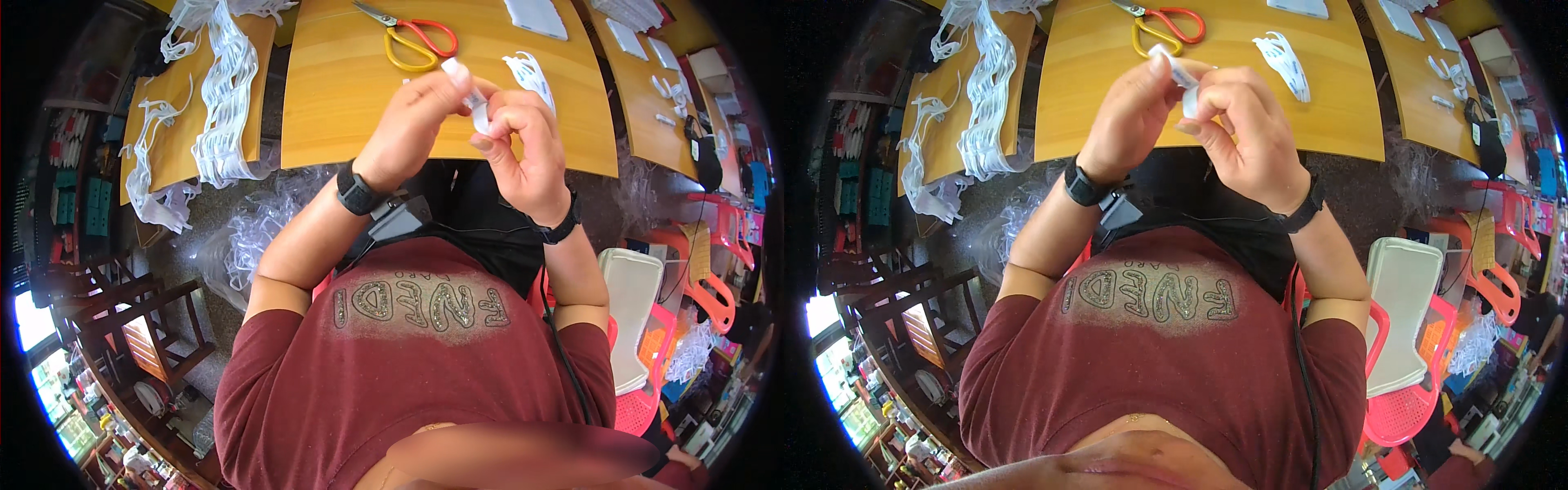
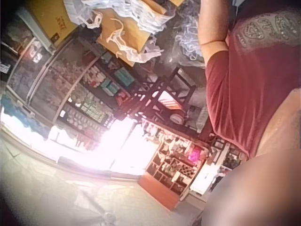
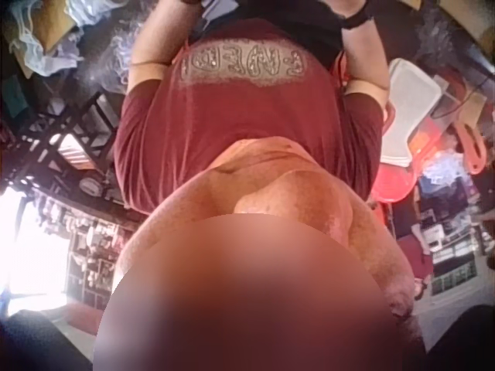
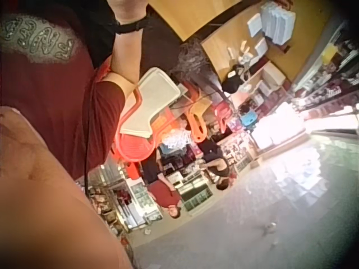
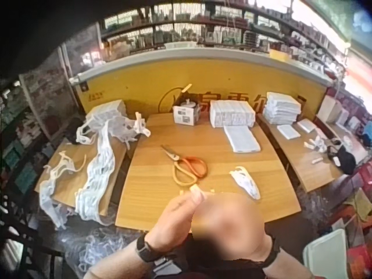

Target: Assembling white plastic mask components by inserting straps into a central frame component.

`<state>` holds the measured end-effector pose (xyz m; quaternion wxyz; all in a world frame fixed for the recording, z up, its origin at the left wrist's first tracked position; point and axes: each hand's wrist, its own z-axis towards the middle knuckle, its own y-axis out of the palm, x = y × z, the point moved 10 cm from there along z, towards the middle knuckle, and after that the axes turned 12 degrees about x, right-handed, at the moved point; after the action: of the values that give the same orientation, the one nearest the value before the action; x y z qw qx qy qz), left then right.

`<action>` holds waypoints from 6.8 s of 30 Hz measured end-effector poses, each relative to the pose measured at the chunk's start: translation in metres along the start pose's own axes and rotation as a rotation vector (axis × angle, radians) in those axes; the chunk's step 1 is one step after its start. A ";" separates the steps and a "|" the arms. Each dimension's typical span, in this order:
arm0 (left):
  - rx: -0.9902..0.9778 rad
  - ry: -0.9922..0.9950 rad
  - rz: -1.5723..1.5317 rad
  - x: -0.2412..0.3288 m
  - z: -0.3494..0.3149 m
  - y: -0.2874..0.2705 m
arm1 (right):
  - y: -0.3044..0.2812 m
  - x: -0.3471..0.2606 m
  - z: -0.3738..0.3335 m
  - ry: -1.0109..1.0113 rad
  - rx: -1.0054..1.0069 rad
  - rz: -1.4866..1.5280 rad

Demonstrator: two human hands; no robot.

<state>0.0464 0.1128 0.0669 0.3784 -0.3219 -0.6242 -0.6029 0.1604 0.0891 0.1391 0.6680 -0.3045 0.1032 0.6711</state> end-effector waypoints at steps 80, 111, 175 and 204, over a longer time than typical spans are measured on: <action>0.157 0.130 0.899 -0.028 -0.016 -0.064 | 0.038 0.080 -0.036 0.470 -0.450 -0.231; 0.254 -0.205 0.723 -0.037 -0.011 -0.115 | 0.087 0.166 -0.032 0.800 -0.633 -0.237; 0.051 -0.377 -0.494 -0.032 -0.005 -0.064 | 0.047 0.064 0.004 0.366 -0.184 -0.112; 0.165 -0.191 0.176 -0.040 -0.030 -0.068 | 0.046 0.093 -0.030 0.885 -0.032 0.311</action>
<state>0.0111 0.0802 -0.0028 0.3939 -0.3991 -0.6741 -0.4808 0.1312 0.1461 0.0522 0.4463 -0.5527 0.4122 0.5705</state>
